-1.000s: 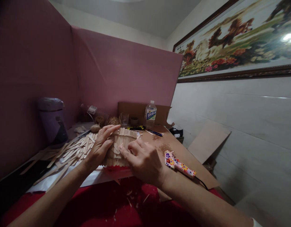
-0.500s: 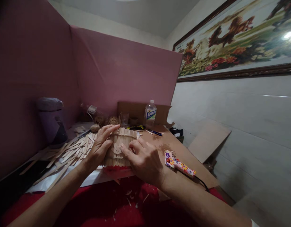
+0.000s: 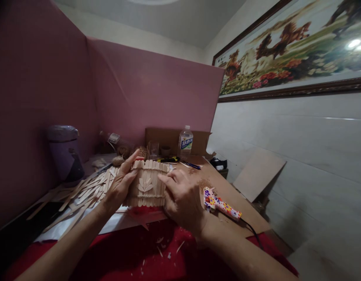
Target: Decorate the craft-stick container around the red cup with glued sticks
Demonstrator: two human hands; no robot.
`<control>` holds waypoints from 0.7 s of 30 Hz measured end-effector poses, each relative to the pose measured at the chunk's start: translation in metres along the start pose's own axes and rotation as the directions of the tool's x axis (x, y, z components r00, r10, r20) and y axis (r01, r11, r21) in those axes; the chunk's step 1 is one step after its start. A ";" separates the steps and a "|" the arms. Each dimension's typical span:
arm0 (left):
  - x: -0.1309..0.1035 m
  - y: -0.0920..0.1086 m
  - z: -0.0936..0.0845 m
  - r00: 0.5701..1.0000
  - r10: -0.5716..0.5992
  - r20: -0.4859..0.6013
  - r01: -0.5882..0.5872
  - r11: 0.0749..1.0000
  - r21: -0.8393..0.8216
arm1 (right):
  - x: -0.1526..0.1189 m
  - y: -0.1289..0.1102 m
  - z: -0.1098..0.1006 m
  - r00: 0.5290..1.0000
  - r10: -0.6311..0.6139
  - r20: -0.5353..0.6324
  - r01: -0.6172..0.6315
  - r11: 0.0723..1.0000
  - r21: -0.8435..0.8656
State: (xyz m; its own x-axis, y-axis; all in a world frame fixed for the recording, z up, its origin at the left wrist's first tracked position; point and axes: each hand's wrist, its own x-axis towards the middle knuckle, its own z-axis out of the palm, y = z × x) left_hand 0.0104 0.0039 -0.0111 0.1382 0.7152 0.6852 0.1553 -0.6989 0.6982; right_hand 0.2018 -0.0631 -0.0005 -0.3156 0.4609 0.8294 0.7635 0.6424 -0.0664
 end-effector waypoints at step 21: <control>0.005 -0.008 0.001 0.929 -0.363 -0.073 0.321 0.887 -0.331 | 0.015 0.004 0.058 0.764 0.605 0.225 -0.557 0.444 0.702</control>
State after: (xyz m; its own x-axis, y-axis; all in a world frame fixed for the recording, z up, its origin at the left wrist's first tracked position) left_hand 0.0112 0.0134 -0.0134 0.0004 0.9175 0.3978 -0.1418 -0.3937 0.9082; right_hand 0.1672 -0.0176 -0.0204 0.0939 0.8781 0.4691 0.1194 0.4579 -0.8810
